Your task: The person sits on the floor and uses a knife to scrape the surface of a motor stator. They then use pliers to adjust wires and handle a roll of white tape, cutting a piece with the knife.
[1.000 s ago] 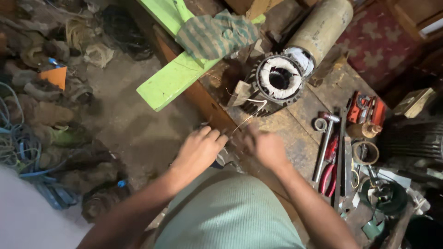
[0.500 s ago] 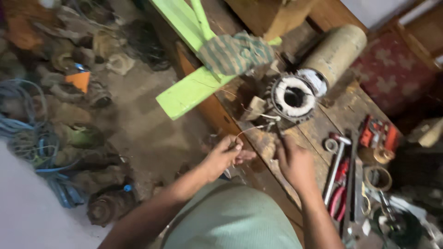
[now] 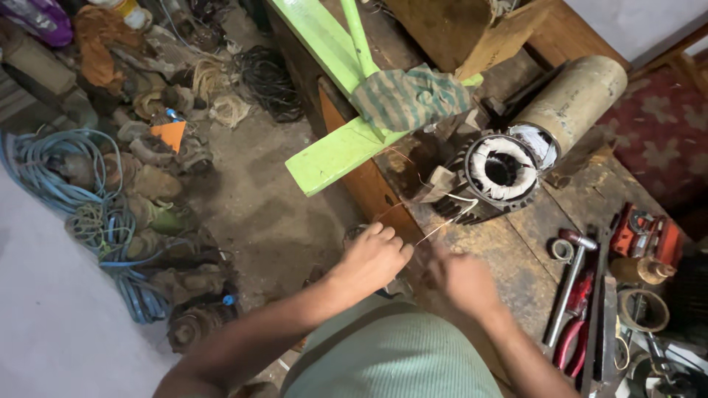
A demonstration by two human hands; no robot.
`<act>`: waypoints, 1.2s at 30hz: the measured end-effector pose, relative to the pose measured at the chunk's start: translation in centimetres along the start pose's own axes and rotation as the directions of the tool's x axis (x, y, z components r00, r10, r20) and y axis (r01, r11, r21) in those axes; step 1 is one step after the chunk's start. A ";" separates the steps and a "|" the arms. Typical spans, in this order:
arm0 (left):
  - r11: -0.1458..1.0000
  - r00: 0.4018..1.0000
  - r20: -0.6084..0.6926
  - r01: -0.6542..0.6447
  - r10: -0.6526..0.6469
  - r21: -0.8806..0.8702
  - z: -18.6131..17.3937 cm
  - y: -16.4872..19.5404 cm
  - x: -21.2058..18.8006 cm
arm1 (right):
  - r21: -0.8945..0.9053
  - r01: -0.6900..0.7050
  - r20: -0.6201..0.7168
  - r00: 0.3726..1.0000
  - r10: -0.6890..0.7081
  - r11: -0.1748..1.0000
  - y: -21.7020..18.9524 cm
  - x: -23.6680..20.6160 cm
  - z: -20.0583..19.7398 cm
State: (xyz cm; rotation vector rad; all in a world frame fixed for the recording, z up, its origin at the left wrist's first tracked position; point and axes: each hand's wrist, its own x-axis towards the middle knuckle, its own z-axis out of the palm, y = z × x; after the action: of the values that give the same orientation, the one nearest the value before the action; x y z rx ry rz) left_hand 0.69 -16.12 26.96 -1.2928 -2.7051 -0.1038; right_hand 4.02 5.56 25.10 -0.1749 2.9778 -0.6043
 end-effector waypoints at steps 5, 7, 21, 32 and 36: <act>0.998 0.996 0.055 0.067 -0.068 0.021 2.6 1.5 0.7 | -0.012 -0.105 0.030 0.994 0.105 0.994 0.1 -0.1 2.0; 0.973 0.966 0.210 0.183 -0.150 -0.144 3.5 2.1 1.0 | 0.130 0.095 0.059 0.993 -0.103 0.987 0.3 -0.4 2.2; 0.977 0.982 -0.189 -0.027 -0.014 -0.212 -1.8 -0.7 -0.2 | -0.011 0.085 -0.242 0.966 -0.085 0.996 -2.2 -1.7 -2.1; 0.999 1.000 0.006 0.018 -0.018 0.048 -1.6 0.8 -0.2 | 0.011 -0.162 -0.149 0.975 0.162 0.987 -0.2 -0.9 0.5; 0.987 0.979 0.160 0.106 -0.125 0.124 2.2 2.0 0.4 | 0.064 -0.029 0.049 0.998 0.026 0.998 -0.1 -1.1 2.2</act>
State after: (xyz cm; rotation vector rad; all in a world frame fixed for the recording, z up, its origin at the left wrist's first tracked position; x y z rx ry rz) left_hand 1.82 -14.27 24.80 -1.1605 -2.8782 0.1532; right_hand 5.43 4.73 23.22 -0.1408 2.9045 -0.6821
